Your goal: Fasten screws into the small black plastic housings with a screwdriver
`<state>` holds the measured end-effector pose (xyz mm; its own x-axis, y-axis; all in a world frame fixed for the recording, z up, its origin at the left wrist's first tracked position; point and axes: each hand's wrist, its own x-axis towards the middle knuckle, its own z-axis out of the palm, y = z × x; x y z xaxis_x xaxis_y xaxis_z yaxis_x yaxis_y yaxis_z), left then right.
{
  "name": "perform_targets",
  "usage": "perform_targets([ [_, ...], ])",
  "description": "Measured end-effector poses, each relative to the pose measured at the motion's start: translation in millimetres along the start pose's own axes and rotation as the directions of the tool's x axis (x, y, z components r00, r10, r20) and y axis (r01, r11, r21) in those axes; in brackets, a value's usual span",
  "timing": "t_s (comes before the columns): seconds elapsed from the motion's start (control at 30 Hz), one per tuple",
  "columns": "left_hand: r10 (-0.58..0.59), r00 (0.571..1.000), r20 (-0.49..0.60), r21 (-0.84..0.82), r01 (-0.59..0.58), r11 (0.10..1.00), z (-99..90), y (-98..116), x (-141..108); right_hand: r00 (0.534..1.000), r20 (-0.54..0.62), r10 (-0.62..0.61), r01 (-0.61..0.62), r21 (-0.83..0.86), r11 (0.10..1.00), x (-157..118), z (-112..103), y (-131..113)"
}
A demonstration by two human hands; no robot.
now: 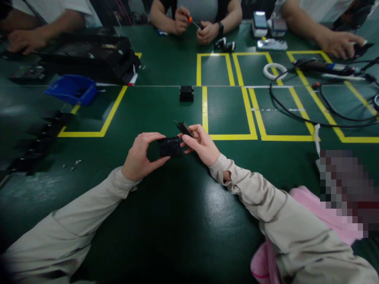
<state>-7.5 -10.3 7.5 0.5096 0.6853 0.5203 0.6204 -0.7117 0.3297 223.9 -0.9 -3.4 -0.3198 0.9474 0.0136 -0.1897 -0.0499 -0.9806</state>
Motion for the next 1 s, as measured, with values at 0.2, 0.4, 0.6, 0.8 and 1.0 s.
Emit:
perform_targets([
  [0.2, 0.0, 1.0, 0.009, 0.013, 0.0, 1.0, -0.1, 1.0, 0.6, 1.0, 0.021, 0.003, -0.003, -0.007, 1.0, 0.0, 0.0, 0.5],
  [0.4, -0.07, 0.994, 0.084, -0.14, 0.081, 0.987, -0.8, 0.4, 2.0, 0.999, 0.024, -0.029, 0.029, -0.004, 1.0, -0.9, -0.2, 0.2],
  [0.6, -0.354, 0.881, 0.314, -0.647, 0.471, 0.599, 3.2, -2.3, 1.2, 0.995, 0.047, -0.085, 0.08, 0.087, 0.993, -1.1, 2.0, -1.5],
  [0.8, -0.303, 0.694, 0.653, -0.751, 0.643, -0.147, 8.7, -6.7, -1.9, 0.997, 0.065, -0.036, 0.024, 0.178, 0.984, 0.6, 2.3, -1.5],
  [1.0, -0.17, 0.626, 0.761, -0.637, 0.67, -0.381, 7.0, -9.8, -1.8, 0.996, 0.086, 0.009, -0.025, 0.187, 0.982, -0.3, 2.7, -1.3],
])
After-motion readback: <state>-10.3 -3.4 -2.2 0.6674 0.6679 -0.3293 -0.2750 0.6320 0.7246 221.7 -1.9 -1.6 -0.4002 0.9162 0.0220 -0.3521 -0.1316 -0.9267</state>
